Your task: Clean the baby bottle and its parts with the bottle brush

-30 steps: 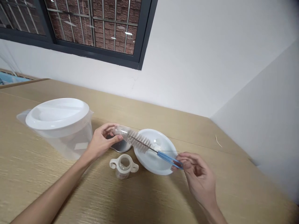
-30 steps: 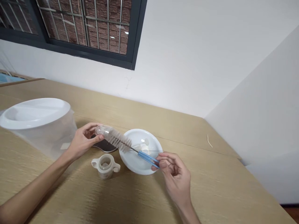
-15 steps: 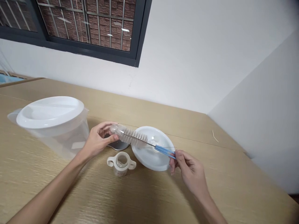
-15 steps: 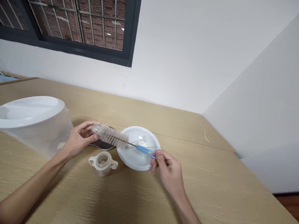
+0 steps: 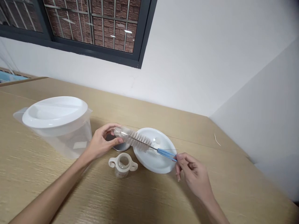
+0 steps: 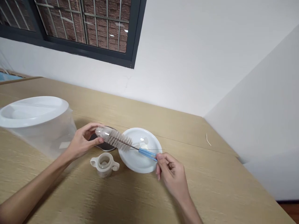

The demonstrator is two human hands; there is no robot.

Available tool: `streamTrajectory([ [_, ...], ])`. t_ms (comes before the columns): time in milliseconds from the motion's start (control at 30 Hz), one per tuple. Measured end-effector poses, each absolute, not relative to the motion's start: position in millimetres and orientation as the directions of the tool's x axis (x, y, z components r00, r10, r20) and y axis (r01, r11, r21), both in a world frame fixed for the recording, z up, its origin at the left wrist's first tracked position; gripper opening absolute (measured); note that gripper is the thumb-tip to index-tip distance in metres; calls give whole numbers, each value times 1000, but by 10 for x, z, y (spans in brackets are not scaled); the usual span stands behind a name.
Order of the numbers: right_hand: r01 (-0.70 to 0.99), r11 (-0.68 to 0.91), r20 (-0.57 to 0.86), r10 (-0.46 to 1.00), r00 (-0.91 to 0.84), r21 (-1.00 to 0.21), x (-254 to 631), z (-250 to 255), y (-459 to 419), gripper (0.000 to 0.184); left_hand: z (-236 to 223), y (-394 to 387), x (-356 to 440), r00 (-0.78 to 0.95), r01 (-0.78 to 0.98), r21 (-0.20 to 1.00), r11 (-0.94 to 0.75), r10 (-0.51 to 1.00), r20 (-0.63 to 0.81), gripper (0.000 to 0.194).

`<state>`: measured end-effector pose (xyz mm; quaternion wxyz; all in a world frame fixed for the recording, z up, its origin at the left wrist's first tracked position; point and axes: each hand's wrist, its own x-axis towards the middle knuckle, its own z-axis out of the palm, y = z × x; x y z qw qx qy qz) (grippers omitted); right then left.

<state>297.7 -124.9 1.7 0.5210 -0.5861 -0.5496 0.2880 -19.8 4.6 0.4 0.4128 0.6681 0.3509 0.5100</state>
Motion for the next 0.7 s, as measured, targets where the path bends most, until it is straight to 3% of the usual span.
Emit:
streamTrajectory([
  [133, 294, 215, 288, 928, 235, -931, 2965, -18, -1209, 32, -7, 73, -213, 174, 102, 920, -378, 917, 358, 48],
  [200, 286, 275, 351, 899, 262, -918, 2951, -47, -1209, 41, -17, 94, -218, 157, 113, 930, -351, 930, 332, 47],
  [333, 428, 254, 382, 891, 246, -867, 2959, -86, -1251, 30, -24, 106, -215, 182, 77, 939, -335, 931, 317, 52],
  [433, 463, 224, 371, 893, 254, -858, 2975, -91, -1264, 41, 12, 77, -210, 230, 33, 937, -349, 915, 332, 53],
  [500, 464, 238, 385, 888, 253, -853, 2981, -104, -1248, 35, 43, 54, -212, 224, 45, 934, -354, 915, 336, 50],
  [533, 462, 258, 406, 878, 255, -848, 2985, -116, -1236, 30, 55, 45, -213, 213, 65, 935, -349, 920, 328, 48],
  [633, 529, 328, 516, 817, 257, -782, 3005, -167, -1209, 39, 57, 36, -214, 195, 103, 946, -308, 939, 285, 44],
  [700, 597, 346, 574, 782, 242, -724, 3019, -188, -1214, 32, 32, 45, -209, 209, 99, 954, -284, 943, 259, 43],
])
